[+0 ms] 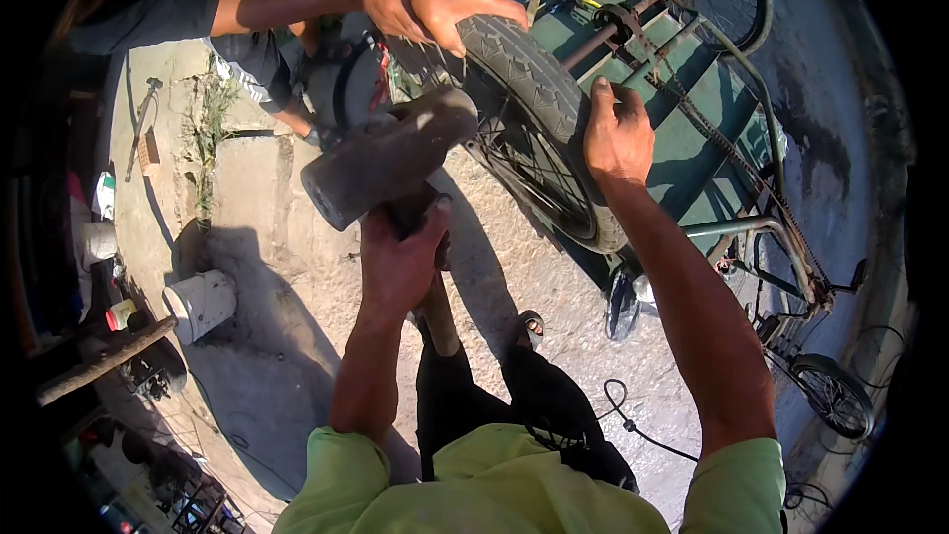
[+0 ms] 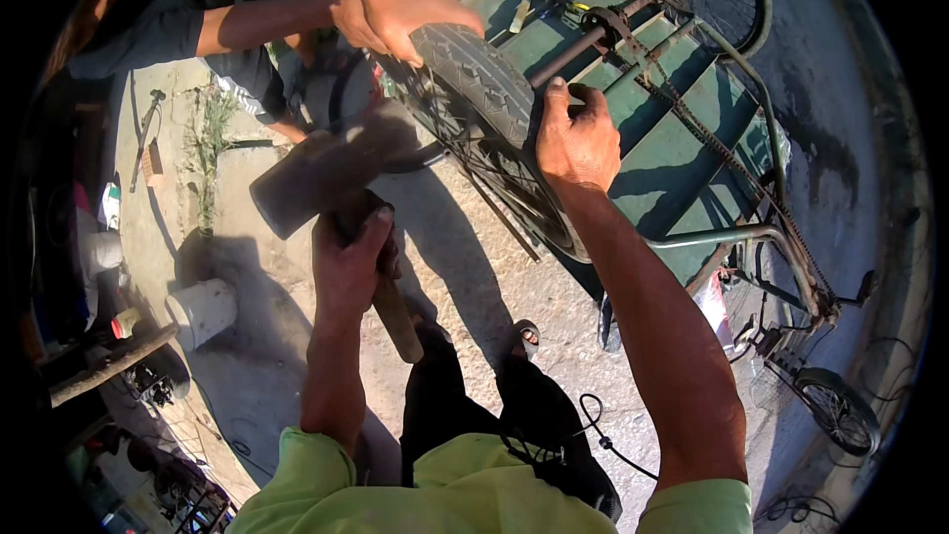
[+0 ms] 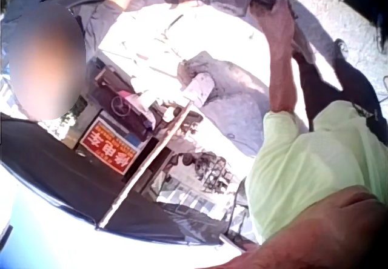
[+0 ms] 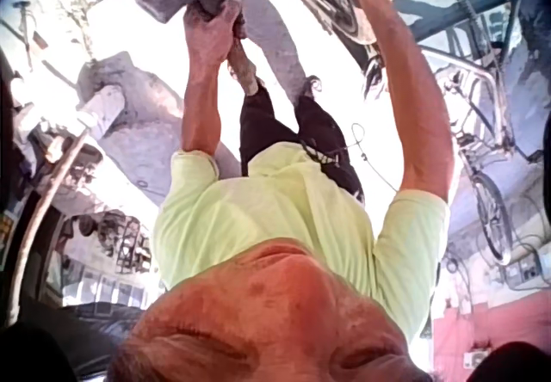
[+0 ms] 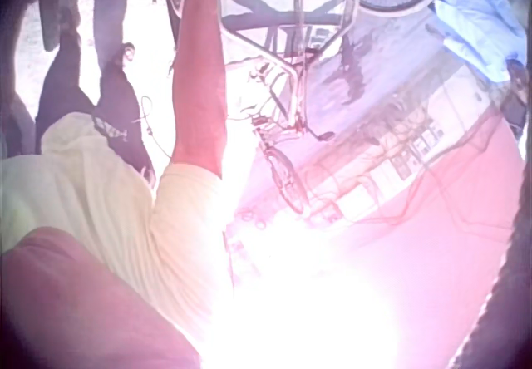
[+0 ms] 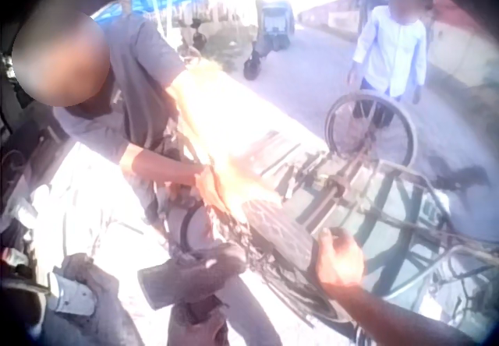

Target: The person removes a bicycle wheel from a green cargo cart and works on the hub assembly. They use a hammer to tap the axle and a wrench to tighten the nuts, assisted by another person who holds the wheel steady.

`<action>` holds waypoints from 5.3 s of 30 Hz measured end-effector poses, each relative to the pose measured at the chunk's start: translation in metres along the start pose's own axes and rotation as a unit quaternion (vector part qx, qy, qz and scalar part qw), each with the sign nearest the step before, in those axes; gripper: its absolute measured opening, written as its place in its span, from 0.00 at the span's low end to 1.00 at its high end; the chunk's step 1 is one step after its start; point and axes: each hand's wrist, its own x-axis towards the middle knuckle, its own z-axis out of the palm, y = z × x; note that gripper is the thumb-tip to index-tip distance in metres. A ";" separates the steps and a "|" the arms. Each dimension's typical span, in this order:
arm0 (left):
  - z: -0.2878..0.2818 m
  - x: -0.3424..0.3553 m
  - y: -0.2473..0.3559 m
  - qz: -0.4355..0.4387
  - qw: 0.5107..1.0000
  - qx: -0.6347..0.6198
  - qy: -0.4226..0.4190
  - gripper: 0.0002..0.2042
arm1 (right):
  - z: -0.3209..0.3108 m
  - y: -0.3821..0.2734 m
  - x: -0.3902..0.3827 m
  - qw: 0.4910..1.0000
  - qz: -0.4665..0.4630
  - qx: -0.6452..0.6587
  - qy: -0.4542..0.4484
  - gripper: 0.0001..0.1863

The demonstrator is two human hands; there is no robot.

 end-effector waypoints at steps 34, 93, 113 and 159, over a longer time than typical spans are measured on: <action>0.008 -0.030 -0.004 0.058 0.998 0.014 0.035 0.11 | 0.006 -0.002 0.002 0.999 -0.028 -0.006 0.029 0.34; -0.389 -0.031 -0.349 -0.368 0.658 0.656 -0.014 0.20 | 0.006 0.010 0.014 0.996 -0.079 -0.023 0.034 0.32; -0.007 0.150 -0.287 0.049 0.970 0.193 -0.136 0.25 | 0.010 0.022 0.015 0.990 -0.112 -0.026 0.077 0.28; -0.249 -0.004 -0.317 -0.276 0.884 0.356 -0.122 0.26 | 0.001 -0.007 -0.005 0.993 -0.031 -0.091 0.062 0.25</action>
